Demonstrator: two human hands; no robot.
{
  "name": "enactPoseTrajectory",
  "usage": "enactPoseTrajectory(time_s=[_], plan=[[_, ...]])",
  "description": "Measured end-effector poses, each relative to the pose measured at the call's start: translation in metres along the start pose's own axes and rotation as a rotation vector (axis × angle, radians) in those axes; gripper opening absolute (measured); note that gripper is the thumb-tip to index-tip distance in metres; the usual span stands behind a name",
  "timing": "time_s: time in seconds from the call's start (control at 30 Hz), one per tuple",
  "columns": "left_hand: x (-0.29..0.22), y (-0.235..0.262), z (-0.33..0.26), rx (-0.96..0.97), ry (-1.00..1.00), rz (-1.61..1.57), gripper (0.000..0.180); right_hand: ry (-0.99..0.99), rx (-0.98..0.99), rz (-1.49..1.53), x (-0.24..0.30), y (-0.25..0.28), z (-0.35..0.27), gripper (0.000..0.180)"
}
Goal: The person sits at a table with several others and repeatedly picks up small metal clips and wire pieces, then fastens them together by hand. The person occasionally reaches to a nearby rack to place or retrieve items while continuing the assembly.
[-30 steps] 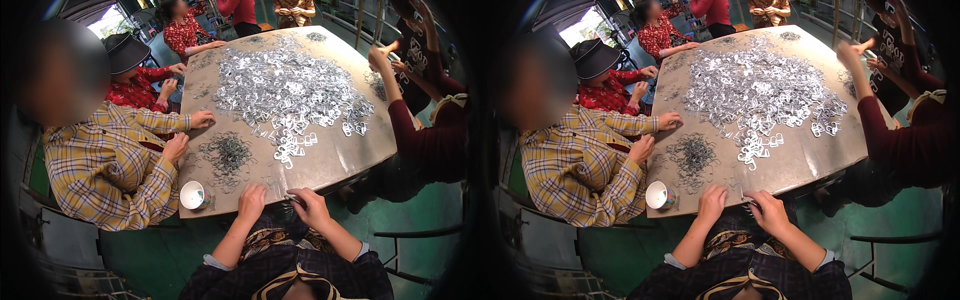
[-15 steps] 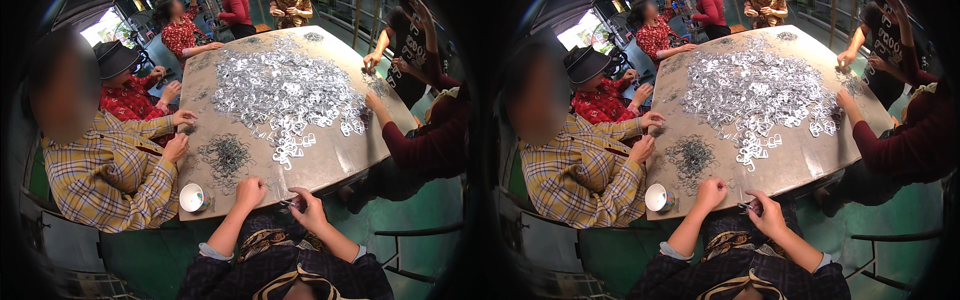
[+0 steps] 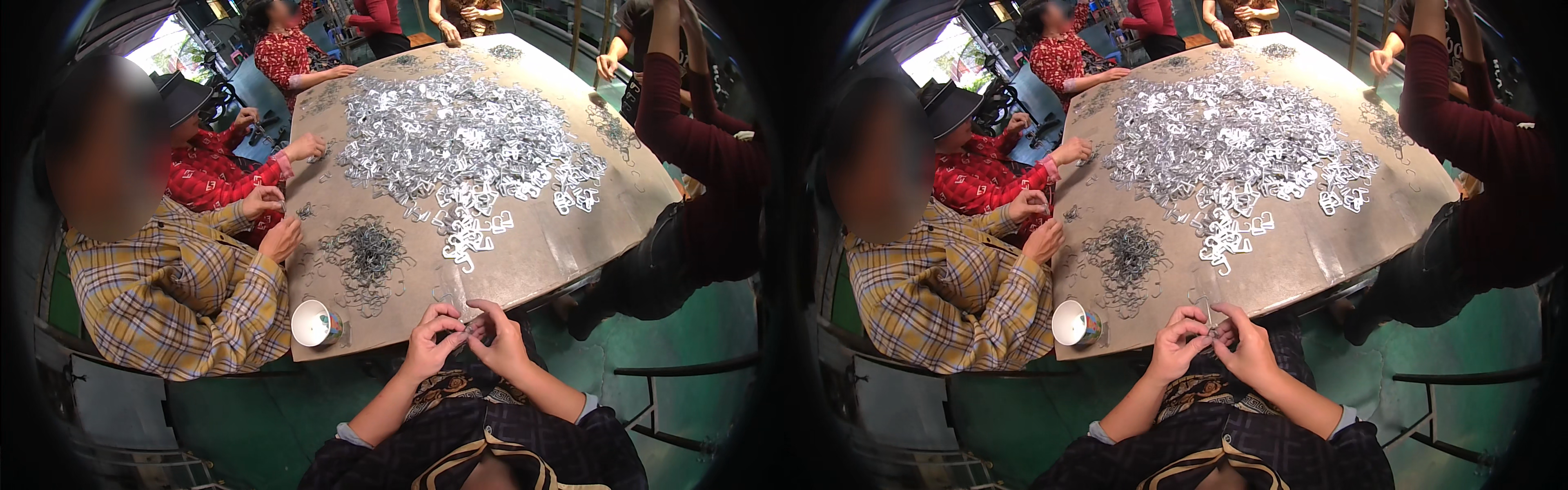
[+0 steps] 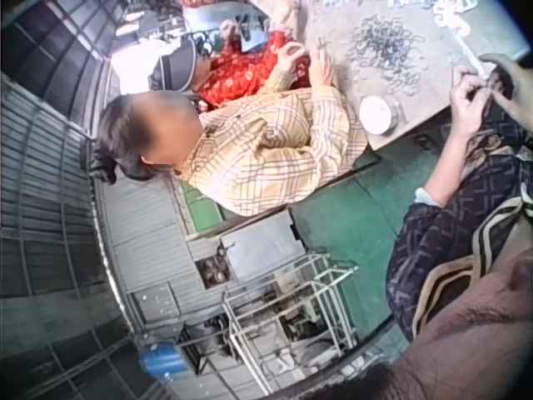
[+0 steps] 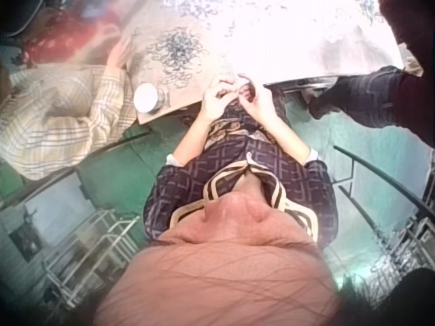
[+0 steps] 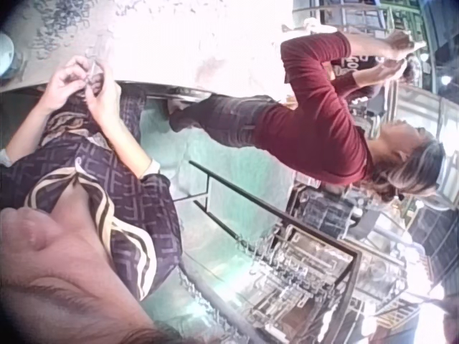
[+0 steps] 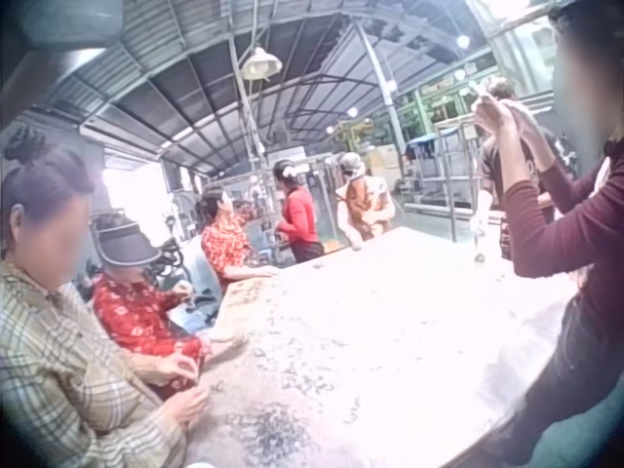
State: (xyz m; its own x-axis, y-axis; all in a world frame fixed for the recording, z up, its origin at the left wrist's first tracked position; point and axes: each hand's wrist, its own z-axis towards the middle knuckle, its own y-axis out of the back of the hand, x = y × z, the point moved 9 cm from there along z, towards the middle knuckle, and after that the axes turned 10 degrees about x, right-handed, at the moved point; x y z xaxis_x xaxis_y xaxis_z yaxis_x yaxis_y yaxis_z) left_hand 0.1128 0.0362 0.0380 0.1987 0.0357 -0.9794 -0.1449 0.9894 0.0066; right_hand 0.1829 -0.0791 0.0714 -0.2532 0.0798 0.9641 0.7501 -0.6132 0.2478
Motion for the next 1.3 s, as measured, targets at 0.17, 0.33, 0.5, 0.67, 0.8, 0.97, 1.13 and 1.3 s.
enactPoseTrajectory(time_s=[0.17,0.33,0.5,0.67,0.8,0.97,1.13,1.3], plan=[[-0.006,-0.003,-0.003,-0.043,-0.019,0.088,0.010,0.013,-0.051,-0.014,0.000,0.003,-0.003,0.054],[-0.008,-0.004,-0.005,-0.116,-0.052,0.186,0.009,0.030,-0.079,-0.046,0.002,0.006,-0.004,0.053],[-0.007,-0.009,-0.005,-0.161,-0.085,0.113,0.010,0.066,-0.043,-0.037,0.001,0.000,-0.006,0.050],[-0.008,-0.008,-0.012,-0.158,-0.142,0.137,0.011,0.182,0.163,0.115,-0.009,0.013,0.008,0.045],[-0.012,-0.010,-0.011,-0.119,-0.151,0.146,0.011,0.129,0.048,-0.238,-0.035,0.042,0.055,0.041],[-0.023,-0.017,-0.010,-0.125,-0.170,0.173,0.010,0.046,0.096,-0.691,-0.073,0.029,0.128,0.057],[-0.033,-0.023,-0.013,-0.081,-0.170,0.227,0.011,-0.095,0.150,-0.903,-0.108,0.004,0.177,0.061],[-0.029,-0.019,-0.016,-0.089,-0.156,0.221,0.011,0.054,0.143,-0.987,-0.105,-0.003,0.157,0.043]])
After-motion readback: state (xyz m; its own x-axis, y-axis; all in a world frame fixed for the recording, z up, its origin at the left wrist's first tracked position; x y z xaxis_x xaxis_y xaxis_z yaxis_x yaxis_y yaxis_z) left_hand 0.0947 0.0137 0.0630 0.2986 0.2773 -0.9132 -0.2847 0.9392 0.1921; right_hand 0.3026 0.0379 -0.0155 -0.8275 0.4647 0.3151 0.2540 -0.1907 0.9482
